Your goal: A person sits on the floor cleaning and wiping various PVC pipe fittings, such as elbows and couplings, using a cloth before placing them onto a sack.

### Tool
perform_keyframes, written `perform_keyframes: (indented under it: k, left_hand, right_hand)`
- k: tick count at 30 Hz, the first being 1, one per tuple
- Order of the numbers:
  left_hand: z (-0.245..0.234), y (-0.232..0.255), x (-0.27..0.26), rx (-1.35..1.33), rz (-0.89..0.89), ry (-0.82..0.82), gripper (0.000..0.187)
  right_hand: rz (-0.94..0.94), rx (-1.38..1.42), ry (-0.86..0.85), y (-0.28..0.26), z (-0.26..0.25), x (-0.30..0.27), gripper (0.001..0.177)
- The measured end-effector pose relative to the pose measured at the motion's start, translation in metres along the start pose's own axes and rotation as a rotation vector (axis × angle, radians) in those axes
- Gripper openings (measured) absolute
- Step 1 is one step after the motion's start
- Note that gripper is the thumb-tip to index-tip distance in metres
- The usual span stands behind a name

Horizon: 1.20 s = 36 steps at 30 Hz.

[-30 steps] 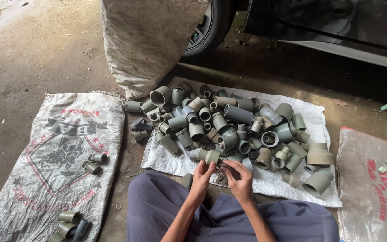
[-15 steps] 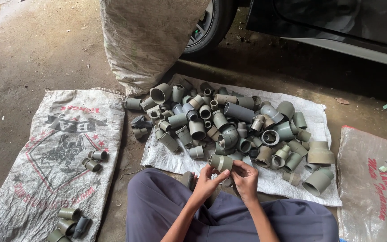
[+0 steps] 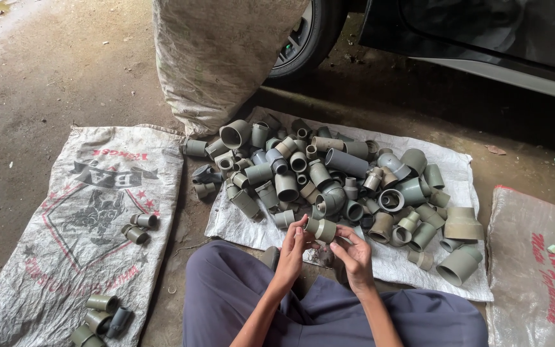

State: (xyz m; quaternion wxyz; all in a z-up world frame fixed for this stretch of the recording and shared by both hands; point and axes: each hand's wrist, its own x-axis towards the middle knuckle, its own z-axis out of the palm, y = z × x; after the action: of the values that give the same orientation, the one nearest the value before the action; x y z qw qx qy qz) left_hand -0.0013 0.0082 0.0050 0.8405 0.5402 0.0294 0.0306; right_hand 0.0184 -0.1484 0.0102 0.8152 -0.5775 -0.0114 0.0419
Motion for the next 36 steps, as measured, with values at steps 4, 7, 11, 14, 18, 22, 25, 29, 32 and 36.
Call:
perform_keyframes:
  k: [4, 7, 11, 14, 18, 22, 25, 29, 32, 36]
  left_hand:
    - [-0.011, -0.008, 0.009, -0.008, 0.029, 0.167, 0.035]
    - [-0.012, 0.003, 0.006, -0.040, -0.071, 0.287, 0.029]
    - [-0.013, 0.004, 0.007, 0.083, 0.034, 0.244, 0.016]
    - [-0.011, 0.001, 0.005, 0.200, 0.055, 0.229, 0.012]
    - [-0.010, 0.003, 0.007, 0.504, 0.256, 0.167, 0.013]
    - [-0.001, 0.037, 0.015, 0.369, 0.232, 0.173, 0.015]
    - [0.003, 0.067, 0.025, 0.173, 0.230, 0.141, 0.019]
    - [0.016, 0.112, 0.040, 0.079, 0.198, 0.135, 0.021]
    - [0.024, 0.146, 0.051, 0.144, 0.344, 0.073, 0.019]
    - [0.025, 0.165, 0.066, 0.263, 0.586, 0.052, 0.014]
  right_hand:
    - [0.043, -0.035, -0.010, -0.005, 0.000, 0.001, 0.020]
    - [0.055, -0.045, 0.009, 0.002, -0.007, 0.005, 0.023]
    - [0.054, 0.025, -0.008, -0.012, -0.004, 0.005, 0.053]
    - [0.096, -0.115, -0.077, -0.021, -0.001, 0.006, 0.080]
    - [-0.019, -0.400, -0.216, -0.014, -0.003, 0.012, 0.061]
    - [-0.258, -0.695, -0.204, -0.026, 0.005, 0.011, 0.045]
    - [-0.423, -0.775, -0.222, -0.038, 0.012, 0.009, 0.045]
    - [-0.577, -0.817, -0.189, -0.044, 0.022, 0.014, 0.040]
    - [-0.572, -0.865, -0.120, -0.043, 0.023, 0.017, 0.034]
    - [-0.624, -0.775, -0.074, -0.027, 0.016, 0.026, 0.041]
